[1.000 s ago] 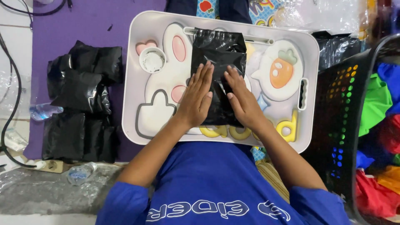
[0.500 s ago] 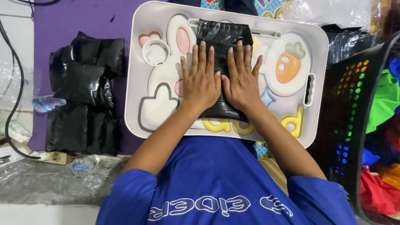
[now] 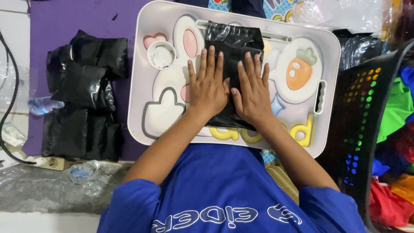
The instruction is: A person uses scissors to trim and shape a green foam cushion on a small tray while sitting on the floor.
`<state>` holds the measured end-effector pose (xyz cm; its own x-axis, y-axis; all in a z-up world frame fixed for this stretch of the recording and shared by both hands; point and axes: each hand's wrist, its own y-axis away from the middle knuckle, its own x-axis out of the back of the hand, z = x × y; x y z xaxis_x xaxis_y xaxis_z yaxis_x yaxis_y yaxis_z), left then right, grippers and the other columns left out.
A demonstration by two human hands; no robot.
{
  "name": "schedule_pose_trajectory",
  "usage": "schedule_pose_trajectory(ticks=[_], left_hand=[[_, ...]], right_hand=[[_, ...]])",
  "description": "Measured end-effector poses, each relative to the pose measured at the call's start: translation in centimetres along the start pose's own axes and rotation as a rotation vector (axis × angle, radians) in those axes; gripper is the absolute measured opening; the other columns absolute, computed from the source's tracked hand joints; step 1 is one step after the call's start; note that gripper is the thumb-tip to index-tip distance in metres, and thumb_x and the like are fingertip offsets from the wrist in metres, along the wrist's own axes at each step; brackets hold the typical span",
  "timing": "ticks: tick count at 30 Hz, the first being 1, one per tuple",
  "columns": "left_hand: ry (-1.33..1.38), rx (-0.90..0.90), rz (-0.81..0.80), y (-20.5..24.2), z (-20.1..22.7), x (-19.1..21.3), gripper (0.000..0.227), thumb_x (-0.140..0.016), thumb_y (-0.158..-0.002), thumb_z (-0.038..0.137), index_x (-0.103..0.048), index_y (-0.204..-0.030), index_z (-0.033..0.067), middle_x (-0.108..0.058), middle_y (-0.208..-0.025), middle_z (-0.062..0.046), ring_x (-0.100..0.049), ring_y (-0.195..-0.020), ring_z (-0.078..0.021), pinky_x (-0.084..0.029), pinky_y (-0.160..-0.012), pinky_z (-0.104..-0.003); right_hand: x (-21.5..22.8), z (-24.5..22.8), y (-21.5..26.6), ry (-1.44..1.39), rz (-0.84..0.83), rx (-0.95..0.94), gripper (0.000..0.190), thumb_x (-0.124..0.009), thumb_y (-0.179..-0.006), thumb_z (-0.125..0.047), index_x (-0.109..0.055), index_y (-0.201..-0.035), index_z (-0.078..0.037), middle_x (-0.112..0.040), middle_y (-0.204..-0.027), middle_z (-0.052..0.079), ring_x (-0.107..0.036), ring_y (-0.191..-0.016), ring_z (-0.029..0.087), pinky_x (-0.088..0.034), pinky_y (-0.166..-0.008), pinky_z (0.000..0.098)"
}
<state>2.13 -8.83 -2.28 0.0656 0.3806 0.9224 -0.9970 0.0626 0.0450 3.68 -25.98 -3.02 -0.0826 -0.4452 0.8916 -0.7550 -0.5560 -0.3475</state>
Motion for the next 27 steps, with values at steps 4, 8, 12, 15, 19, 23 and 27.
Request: schedule_pose_trajectory(ticks=[4,8,12,15,19,23,27], left_hand=[[-0.011,-0.002,-0.017,-0.3,-0.3,-0.4,0.075,-0.049,-0.106,0.037,-0.02,-0.166,0.0043,-0.005,-0.173,-0.021,0.002,-0.16,-0.0372,0.009,-0.122,-0.066],[-0.023,-0.007,-0.011,-0.2,-0.3,-0.5,0.072,-0.048,-0.105,0.035,-0.023,-0.165,0.0031,-0.008,-0.172,-0.022,-0.002,-0.16,-0.0375,0.007,-0.122,-0.067],[-0.01,-0.006,-0.004,-0.4,-0.4,-0.7,0.071,-0.048,-0.105,0.035,-0.027,-0.164,0.0023,-0.011,-0.172,-0.022,-0.004,-0.16,-0.038,0.006,-0.121,-0.067],[-0.017,-0.001,-0.014,-0.6,-0.4,-0.7,0.07,-0.048,-0.104,0.034,-0.028,-0.163,0.0024,-0.013,-0.171,-0.022,-0.006,-0.159,-0.0382,0.003,-0.122,-0.067],[-0.008,0.025,-0.092,-0.6,0.0,0.5,0.071,-0.044,-0.105,0.036,-0.025,-0.164,0.0026,-0.01,-0.172,-0.022,-0.004,-0.16,-0.038,0.004,-0.122,-0.066],[-0.029,-0.005,0.018,-0.2,-0.4,-0.4,0.075,-0.049,-0.105,0.038,-0.021,-0.166,0.0052,-0.01,-0.172,-0.023,-0.005,-0.16,-0.0392,0.001,-0.122,-0.068],[-0.043,-0.203,0.392,0.6,-0.3,-0.7,0.064,-0.047,-0.107,0.039,-0.035,-0.162,0.0077,-0.021,-0.169,-0.024,-0.015,-0.158,-0.0399,-0.005,-0.124,-0.064]], right_hand=[[2.5,-1.6,1.2,-0.136,-0.115,0.099,0.071,-0.044,-0.108,-0.04,-0.029,-0.162,0.004,-0.021,-0.169,0.026,-0.017,-0.157,0.044,-0.005,-0.127,0.0553],[1.7,-1.2,2.6,-0.017,-0.205,0.127,0.08,-0.042,-0.107,-0.053,-0.028,-0.162,0.004,-0.021,-0.17,0.026,-0.017,-0.157,0.043,-0.006,-0.127,0.0559],[1.2,-1.0,2.8,0.006,-0.239,0.1,0.083,-0.042,-0.105,-0.056,-0.03,-0.162,0.002,-0.023,-0.169,0.025,-0.019,-0.157,0.042,-0.007,-0.127,0.0556],[1.5,-1.3,2.4,-0.006,-0.22,0.108,0.08,-0.042,-0.106,-0.054,-0.032,-0.161,0.003,-0.027,-0.168,0.026,-0.021,-0.157,0.041,-0.007,-0.127,0.0537],[1.5,-1.3,2.4,-0.007,-0.212,0.105,0.08,-0.041,-0.106,-0.055,-0.035,-0.16,0.003,-0.03,-0.167,0.025,-0.023,-0.156,0.04,-0.009,-0.127,0.0525],[1.3,-1.3,2.4,0.01,-0.191,0.11,0.079,-0.041,-0.105,-0.056,-0.039,-0.158,0.003,-0.033,-0.166,0.024,-0.026,-0.156,0.039,-0.01,-0.127,0.0524],[1.7,-1.6,2.3,0.032,-0.173,0.118,0.075,-0.041,-0.105,-0.053,-0.045,-0.153,0.004,-0.035,-0.166,0.023,-0.028,-0.155,0.039,-0.012,-0.127,0.0513]])
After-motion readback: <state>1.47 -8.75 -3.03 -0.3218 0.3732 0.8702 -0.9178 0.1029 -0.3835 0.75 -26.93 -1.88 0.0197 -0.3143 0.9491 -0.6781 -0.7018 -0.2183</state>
